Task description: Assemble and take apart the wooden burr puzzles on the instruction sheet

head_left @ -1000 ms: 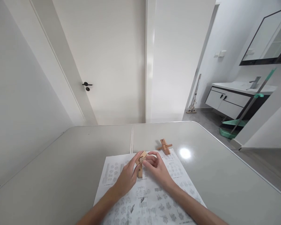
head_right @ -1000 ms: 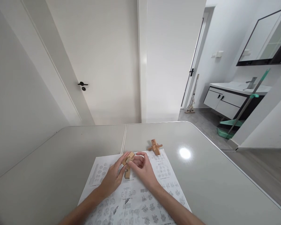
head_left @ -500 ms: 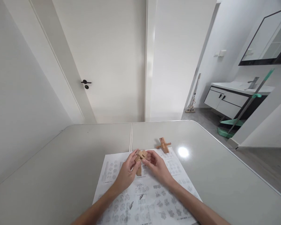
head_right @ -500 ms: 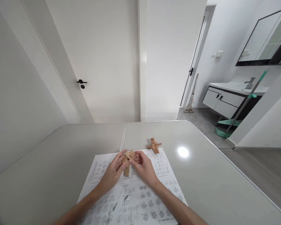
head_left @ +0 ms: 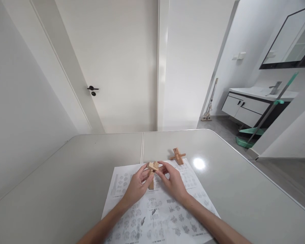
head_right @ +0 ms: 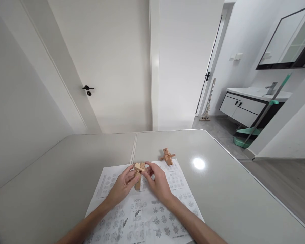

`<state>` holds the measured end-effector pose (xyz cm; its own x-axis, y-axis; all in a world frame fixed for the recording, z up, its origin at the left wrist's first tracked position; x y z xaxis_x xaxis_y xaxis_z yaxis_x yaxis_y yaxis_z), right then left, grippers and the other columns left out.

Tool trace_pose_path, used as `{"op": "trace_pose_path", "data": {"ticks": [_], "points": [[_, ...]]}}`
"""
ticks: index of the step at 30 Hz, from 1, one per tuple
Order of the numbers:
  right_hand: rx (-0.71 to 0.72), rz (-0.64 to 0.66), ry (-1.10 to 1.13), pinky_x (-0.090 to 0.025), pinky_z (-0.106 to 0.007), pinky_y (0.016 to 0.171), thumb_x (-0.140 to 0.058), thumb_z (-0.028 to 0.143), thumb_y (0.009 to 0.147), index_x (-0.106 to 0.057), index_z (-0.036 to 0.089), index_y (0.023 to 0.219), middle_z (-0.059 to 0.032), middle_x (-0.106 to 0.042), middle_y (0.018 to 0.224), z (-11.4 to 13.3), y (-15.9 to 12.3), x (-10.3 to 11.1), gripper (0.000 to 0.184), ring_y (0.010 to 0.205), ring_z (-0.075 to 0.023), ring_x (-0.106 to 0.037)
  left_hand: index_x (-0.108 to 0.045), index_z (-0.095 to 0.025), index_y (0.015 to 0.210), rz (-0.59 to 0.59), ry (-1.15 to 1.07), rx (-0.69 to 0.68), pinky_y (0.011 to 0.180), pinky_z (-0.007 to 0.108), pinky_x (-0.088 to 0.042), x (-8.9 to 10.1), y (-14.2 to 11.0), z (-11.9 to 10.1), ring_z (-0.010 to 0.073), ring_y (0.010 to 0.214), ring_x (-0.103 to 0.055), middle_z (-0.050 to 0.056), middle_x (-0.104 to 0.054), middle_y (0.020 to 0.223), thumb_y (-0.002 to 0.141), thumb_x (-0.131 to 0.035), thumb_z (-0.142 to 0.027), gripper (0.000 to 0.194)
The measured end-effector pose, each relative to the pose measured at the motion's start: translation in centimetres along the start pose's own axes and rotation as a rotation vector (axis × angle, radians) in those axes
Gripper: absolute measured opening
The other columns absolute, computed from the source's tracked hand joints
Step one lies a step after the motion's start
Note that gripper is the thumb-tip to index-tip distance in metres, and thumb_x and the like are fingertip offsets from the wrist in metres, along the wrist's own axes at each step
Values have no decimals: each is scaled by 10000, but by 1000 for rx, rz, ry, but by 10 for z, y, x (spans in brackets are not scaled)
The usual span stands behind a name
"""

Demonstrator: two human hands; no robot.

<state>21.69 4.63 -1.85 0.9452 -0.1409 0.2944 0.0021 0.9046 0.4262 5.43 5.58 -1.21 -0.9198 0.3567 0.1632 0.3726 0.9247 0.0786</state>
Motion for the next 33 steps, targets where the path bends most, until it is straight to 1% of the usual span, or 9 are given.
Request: {"op": "trace_pose_path", "data": {"ticks": [6,11,17,19,21,23,26,29,33], "points": [[106,-25,-106,-505,-336,713,-545,351,993,-620,220,1017,-39,-651,860,5,-1,4,153,770,-202,-622,-414,-165,1389,-3,24,15,977,441,-544,-4,-1,-2,291,1112,-702,161,-729,1210,913,-643,-446,598],[191,-53,-138,-494,-322,687,-528,319,1003,-601,223,1016,-55,-625,919,13,-1,8,122,784,-200,-618,-335,-174,1426,71,-11,31,882,416,-569,-6,-4,-6,279,986,-743,157,-770,1079,923,-642,-437,645],[167,-36,-83,-501,-328,689,-614,346,963,-623,221,976,-40,-609,857,15,2,12,126,755,-197,-610,-47,-219,1591,154,-66,30,895,419,-544,-7,-5,-14,249,947,-744,114,-785,1008,926,-657,-395,920],[152,-15,-59,-507,-328,697,-629,359,953,-635,222,986,-39,-613,855,16,4,12,141,763,-198,-612,1,-241,1599,194,-62,27,896,418,-539,-7,-5,-16,245,955,-740,105,-783,1003,930,-656,-381,948],[135,12,-31,-517,-330,710,-635,369,947,-643,222,1010,-38,-631,854,17,5,11,160,762,-197,-619,-55,-255,1598,236,-52,33,892,420,-539,-7,-6,-17,249,953,-740,103,-779,1000,931,-654,-372,905],[111,54,-6,-525,-330,727,-624,371,951,-646,222,1054,-41,-668,872,16,5,8,182,773,-198,-632,-178,-248,1571,265,-50,41,868,419,-549,-7,-6,-17,260,933,-746,111,-773,992,929,-655,-377,810],[86,105,5,-532,-330,749,-586,366,969,-635,233,1187,-48,-713,927,14,3,5,260,813,-206,-654,-318,-232,1491,282,-62,50,829,412,-561,-7,-6,-17,273,909,-752,123,-766,989,925,-653,-397,678],[103,120,-3,-531,-340,763,-542,371,987,-632,249,1260,-54,-723,968,13,2,3,313,826,-210,-654,-345,-241,1459,293,-60,48,830,412,-563,-8,-7,-19,269,896,-755,119,-761,997,925,-651,-406,637],[91,115,-19,-512,-320,669,-526,422,984,-674,232,1204,-70,-727,946,11,1,4,327,784,-213,-642,-364,-234,1442,304,-49,31,809,392,-562,-9,-6,-22,259,865,-757,107,-763,946,923,-653,-406,618]]}}
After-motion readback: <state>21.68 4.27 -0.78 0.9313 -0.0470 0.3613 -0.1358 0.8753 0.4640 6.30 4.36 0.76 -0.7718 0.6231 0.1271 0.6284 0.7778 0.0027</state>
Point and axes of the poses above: each hand's wrist, its own y-axis towards the middle knuckle, its own x-axis out of the back of the hand, z = x × y, the point moved 6 cm from there along y, towards the middle knuckle
